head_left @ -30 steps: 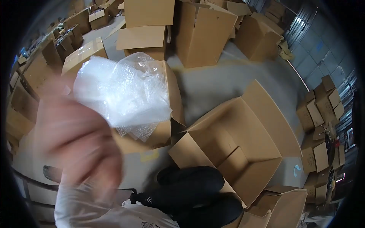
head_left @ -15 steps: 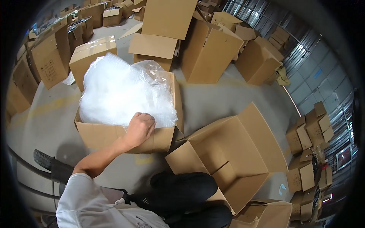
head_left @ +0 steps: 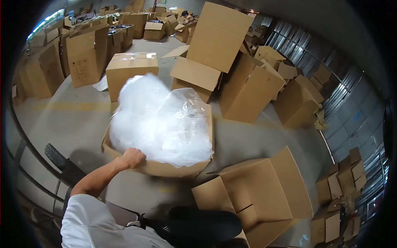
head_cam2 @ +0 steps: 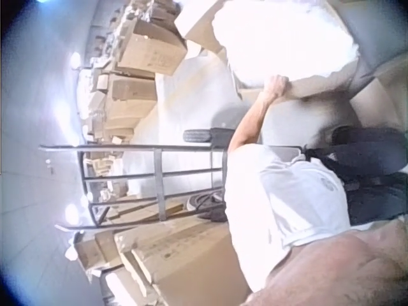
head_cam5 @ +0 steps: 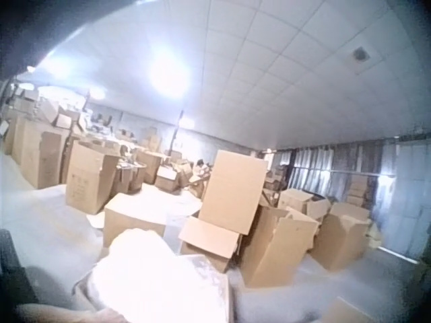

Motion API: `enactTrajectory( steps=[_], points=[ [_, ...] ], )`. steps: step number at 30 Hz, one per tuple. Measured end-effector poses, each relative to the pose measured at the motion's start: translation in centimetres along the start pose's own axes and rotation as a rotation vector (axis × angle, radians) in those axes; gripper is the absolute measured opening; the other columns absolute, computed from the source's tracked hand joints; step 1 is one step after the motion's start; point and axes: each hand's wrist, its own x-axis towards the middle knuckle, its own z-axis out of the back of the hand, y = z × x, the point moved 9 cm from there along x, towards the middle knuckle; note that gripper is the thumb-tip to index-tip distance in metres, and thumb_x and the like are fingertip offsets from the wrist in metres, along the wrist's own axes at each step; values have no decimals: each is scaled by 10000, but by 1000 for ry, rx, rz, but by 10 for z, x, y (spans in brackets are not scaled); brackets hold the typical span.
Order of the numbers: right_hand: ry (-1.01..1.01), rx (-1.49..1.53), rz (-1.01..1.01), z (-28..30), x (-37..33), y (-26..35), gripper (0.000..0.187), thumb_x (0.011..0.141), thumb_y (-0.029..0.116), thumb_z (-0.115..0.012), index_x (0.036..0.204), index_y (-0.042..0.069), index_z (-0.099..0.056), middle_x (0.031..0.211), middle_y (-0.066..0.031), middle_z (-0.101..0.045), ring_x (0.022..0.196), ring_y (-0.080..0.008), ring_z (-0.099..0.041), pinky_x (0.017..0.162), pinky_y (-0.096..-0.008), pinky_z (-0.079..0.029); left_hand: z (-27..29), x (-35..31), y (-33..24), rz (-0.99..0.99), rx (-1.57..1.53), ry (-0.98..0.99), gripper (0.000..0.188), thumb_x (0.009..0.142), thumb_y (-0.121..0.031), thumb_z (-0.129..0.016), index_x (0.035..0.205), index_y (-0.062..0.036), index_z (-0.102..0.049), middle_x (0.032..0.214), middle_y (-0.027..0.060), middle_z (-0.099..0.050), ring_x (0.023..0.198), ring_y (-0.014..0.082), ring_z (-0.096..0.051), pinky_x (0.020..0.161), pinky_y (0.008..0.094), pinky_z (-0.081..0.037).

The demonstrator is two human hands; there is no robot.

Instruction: The person packs black electronic components with wires into a cardboard shipping box by hand, cushioning them with bubble wrap.

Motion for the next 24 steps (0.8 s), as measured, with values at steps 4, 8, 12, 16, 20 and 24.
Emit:
enactTrajectory(
  steps=[4,8,12,16,20,24],
  points=[
    [153,-60,-76,1,-4,-41,313,1013,252,-571,1049,-45,-666,957,-151,-702,897,-245,-630,841,-353,-503,19,-42,-38,-170,-65,279,237,866,-309,-670,886,-85,-744,803,163,-713,732,337,-695,696,379,-553],
    [116,-67,49,19,-14,-53,336,1025,256,-549,1106,-59,-634,1004,-157,-691,909,-249,-637,854,-353,-498,105,-12,-44,-137,-303,79,463,847,-456,-711,1014,-24,-721,799,185,-698,779,376,-674,726,471,-533],
    [137,-89,-21,4,7,-5,338,1027,255,-546,1121,-56,-641,1012,-154,-697,918,-250,-639,864,-357,-498,146,48,56,293,-100,-680,858,775,-523,-766,1392,-8,-463,1375,241,-512,1274,416,-487,1058,507,-375],
    [148,-72,71,-6,3,20,334,1023,254,-560,1098,-55,-665,983,-141,-709,905,-224,-637,843,-341,-503,128,76,155,786,-9,-696,740,792,-441,-775,1339,-13,-518,1410,242,-494,1287,409,-494,1055,508,-397],
    [130,-66,112,4,7,-1,306,1008,233,-593,1063,-54,-684,937,-118,-715,856,-193,-635,804,-322,-512,71,86,216,675,-200,-430,322,839,-307,-721,1018,-40,-700,1098,207,-679,1014,381,-661,837,477,-534],
    [169,-110,67,16,12,2,300,999,224,-609,1059,-61,-682,928,-116,-716,835,-184,-634,792,-321,-514,167,55,163,461,-266,-732,184,858,-201,-680,866,-23,-727,910,209,-709,898,388,-676,777,483,-533]
  ],
)
